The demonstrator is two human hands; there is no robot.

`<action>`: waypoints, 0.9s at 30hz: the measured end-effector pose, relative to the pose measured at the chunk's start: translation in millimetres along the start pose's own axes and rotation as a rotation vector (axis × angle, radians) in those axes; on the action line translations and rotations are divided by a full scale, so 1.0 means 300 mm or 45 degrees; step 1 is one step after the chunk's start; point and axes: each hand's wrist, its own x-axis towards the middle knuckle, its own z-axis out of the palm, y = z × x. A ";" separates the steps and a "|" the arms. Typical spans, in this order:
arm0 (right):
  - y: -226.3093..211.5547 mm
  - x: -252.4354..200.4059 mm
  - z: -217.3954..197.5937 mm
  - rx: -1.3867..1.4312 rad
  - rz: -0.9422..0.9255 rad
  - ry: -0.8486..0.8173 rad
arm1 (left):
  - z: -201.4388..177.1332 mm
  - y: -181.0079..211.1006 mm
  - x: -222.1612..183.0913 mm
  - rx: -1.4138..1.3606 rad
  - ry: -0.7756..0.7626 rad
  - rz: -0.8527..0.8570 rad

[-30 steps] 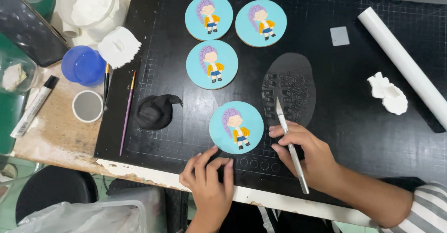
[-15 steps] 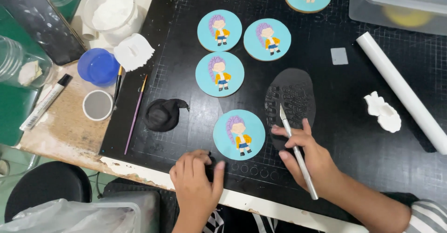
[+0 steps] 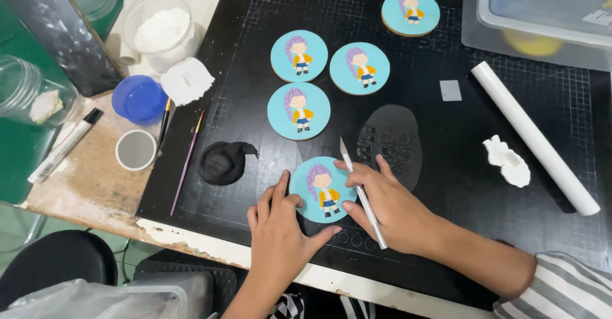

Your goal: Using a craft knife and stylus to precisely trim and detail character-themed toppers on a production table.

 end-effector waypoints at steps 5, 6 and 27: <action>-0.022 0.017 -0.035 0.333 0.169 0.010 | -0.009 -0.001 0.035 0.033 -0.026 0.100; -0.026 0.020 -0.041 0.508 0.251 0.022 | -0.010 -0.003 0.036 0.040 -0.015 0.127; 0.202 0.309 -0.347 0.490 -0.246 0.604 | -0.044 0.077 0.878 -0.118 -0.094 0.566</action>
